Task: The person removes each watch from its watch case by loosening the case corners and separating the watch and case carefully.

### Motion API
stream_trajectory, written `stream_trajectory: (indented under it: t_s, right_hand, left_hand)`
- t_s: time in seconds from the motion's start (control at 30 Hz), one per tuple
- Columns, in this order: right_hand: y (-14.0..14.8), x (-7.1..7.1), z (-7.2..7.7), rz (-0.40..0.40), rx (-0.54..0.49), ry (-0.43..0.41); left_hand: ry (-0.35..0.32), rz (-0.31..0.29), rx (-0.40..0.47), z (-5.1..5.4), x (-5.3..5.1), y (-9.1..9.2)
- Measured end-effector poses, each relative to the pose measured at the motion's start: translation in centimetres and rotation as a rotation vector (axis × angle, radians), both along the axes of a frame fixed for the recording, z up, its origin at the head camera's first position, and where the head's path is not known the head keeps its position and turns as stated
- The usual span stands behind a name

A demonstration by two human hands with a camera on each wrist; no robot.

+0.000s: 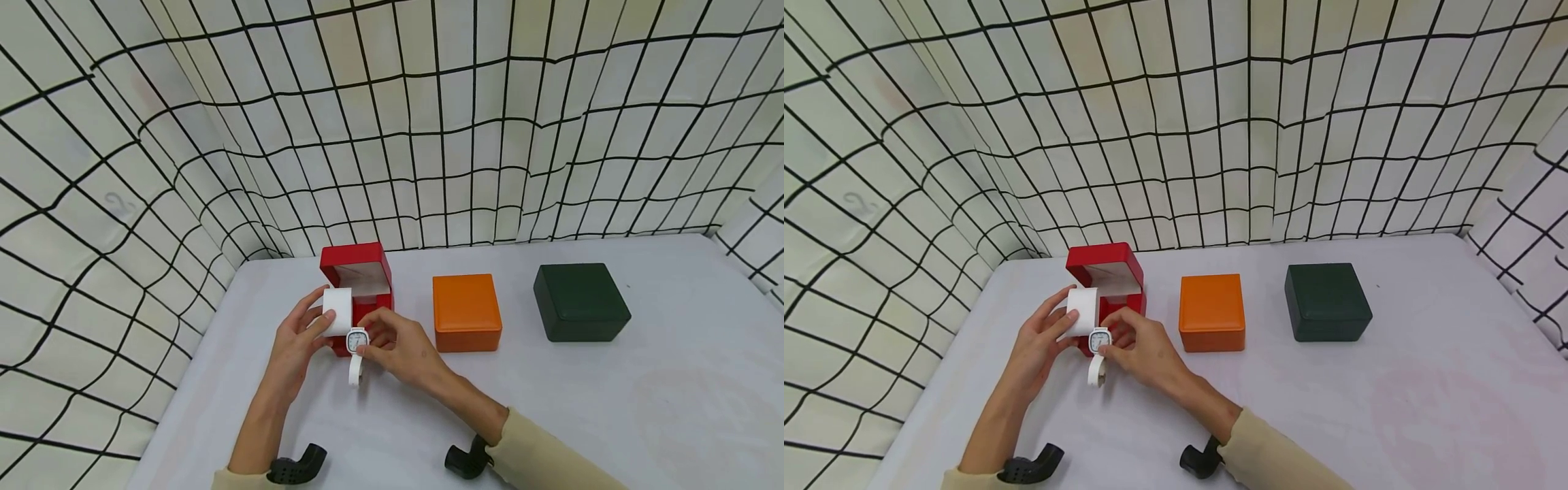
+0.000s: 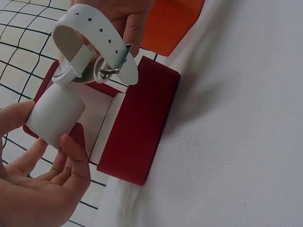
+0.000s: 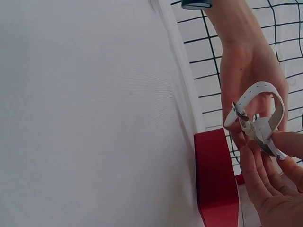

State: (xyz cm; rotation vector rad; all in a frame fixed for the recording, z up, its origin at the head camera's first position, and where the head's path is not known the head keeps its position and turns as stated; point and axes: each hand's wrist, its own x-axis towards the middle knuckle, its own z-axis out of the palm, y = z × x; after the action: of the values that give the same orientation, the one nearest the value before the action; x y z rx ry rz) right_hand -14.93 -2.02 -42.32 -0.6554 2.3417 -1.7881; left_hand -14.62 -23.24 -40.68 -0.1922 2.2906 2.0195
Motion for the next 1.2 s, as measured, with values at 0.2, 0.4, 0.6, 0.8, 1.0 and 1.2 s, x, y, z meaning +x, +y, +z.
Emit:
stream_trajectory:
  t_s: [0.2, 0.4, 0.6, 0.8, 1.0, 1.2]
  right_hand:
    - [-0.1, 0.2, -0.4, 0.02, -0.003, -0.006]
    - [-0.2, 0.4, -0.7, 0.034, 0.0, -0.027]
    - [-0.2, 0.6, -0.9, 0.043, 0.003, -0.041]
    - [-0.2, 0.7, -1.0, 0.053, 0.008, -0.067]
    - [-0.4, 0.8, -1.1, 0.076, 0.029, -0.106]
    - [-0.8, 1.0, -1.3, 0.102, 0.006, -0.134]
  left_hand:
    - [-0.002, -0.002, -0.006, 0.0, -0.1, 0.0]
    - [0.004, -0.004, -0.008, 0.0, -0.2, 0.0]
    - [0.004, -0.003, -0.014, 0.0, -0.1, 0.1]
    - [0.004, 0.0, -0.024, 0.1, -0.1, 0.2]
    - [0.007, -0.014, -0.036, 0.1, -0.1, 0.1]
    - [0.012, -0.013, -0.049, -0.1, 0.0, 0.1]
